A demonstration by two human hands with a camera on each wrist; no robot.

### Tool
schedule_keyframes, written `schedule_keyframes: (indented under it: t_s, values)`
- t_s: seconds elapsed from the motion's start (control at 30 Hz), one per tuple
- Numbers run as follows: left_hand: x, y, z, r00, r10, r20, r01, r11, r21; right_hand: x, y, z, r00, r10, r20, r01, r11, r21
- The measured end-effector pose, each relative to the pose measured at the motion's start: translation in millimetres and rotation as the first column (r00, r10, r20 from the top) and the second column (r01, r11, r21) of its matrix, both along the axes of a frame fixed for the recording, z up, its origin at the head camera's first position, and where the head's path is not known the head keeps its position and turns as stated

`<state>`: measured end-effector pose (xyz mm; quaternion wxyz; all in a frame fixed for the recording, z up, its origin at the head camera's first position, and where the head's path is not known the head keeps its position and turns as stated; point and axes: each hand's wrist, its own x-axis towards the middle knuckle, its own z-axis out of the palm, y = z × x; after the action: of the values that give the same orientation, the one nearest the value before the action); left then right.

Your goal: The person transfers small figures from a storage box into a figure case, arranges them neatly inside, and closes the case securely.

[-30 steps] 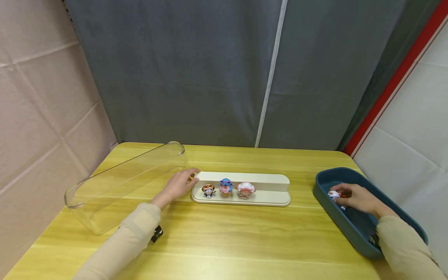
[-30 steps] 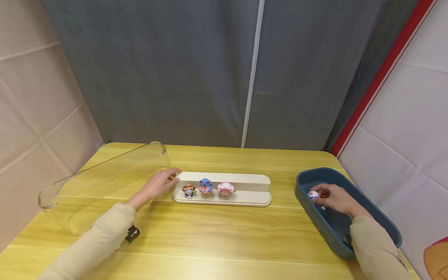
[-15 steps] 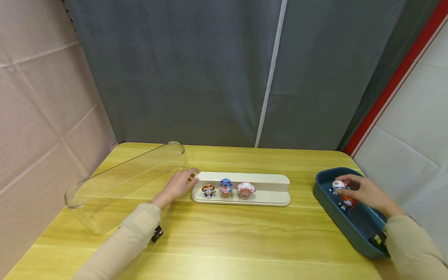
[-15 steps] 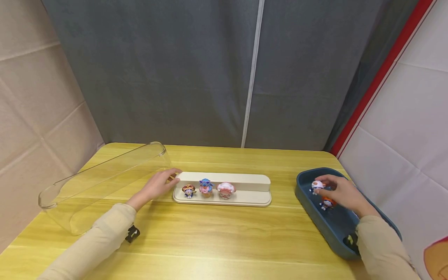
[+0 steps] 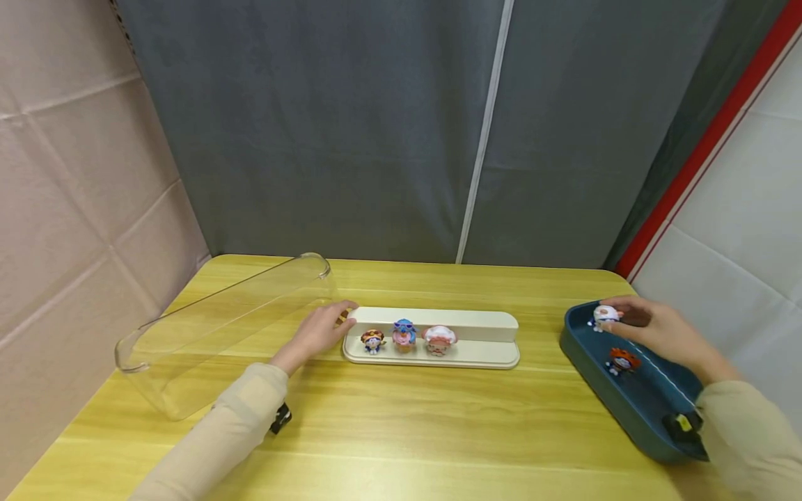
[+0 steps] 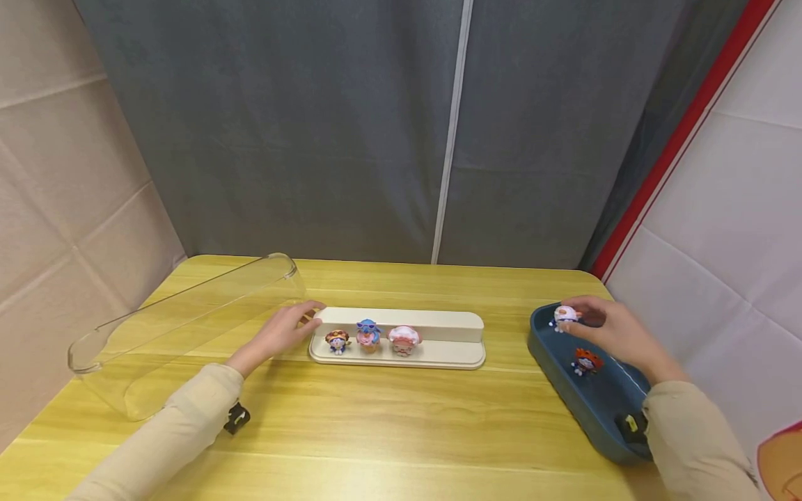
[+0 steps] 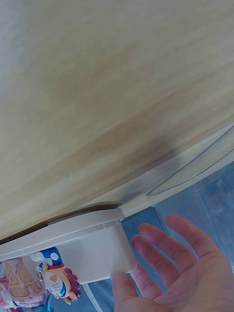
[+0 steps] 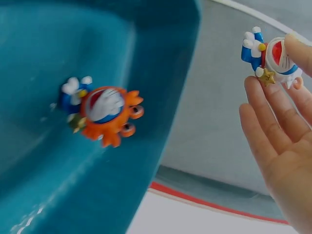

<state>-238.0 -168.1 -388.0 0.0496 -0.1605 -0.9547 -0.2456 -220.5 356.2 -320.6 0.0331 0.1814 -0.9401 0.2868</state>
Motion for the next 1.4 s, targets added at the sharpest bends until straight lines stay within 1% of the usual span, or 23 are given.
schedule_keyframes:
  t_s: [0.17,0.3,0.43,0.6,0.7,0.93,1.1,1.2,1.4]
  values:
    - [-0.1,-1,-0.7,1.000,0.000,-0.005,0.000,1.000,0.003,3.3,-13,13.2,1.000,0.009,0.012,-0.009,1.000,0.012]
    - [-0.5,-1,-0.9,1.000,0.000,-0.004,0.000,1.000,0.005,5.1,-24,20.6,1.000,0.006,0.030,-0.007,1.000,0.022]
    - [-0.4,-1,-0.1,1.000,0.002,-0.002,-0.002,1.000,0.002,5.1,-34,23.2,0.999,0.027,0.036,-0.028,1.000,0.014]
    - [0.1,0,0.7,1.000,0.003,0.000,-0.003,1.000,-0.004,4.3,-48,23.0,0.998,0.061,0.008,-0.061,0.998,-0.006]
    - [0.7,0,0.7,1.000,0.002,0.002,-0.002,1.000,-0.004,3.7,-56,21.2,0.997,0.076,-0.011,-0.076,0.997,-0.021]
    - [1.6,1,1.0,1.000,0.001,0.000,-0.001,1.000,0.000,1.8,-73,13.2,0.992,0.123,0.008,-0.122,0.991,-0.049]
    - [1.8,0,1.2,1.000,0.001,0.000,-0.001,1.000,0.006,-1.4,-83,4.3,0.989,0.147,0.012,-0.146,0.987,-0.066]
    - [1.9,1,1.4,1.000,0.001,-0.003,-0.001,1.000,0.006,-3.0,-89,-2.2,0.989,0.146,0.022,-0.144,0.987,-0.075]
    - [1.9,1,1.2,1.000,0.002,-0.003,-0.002,1.000,-0.001,-5.6,-100,-16.1,0.982,0.186,0.016,-0.183,0.976,-0.120]
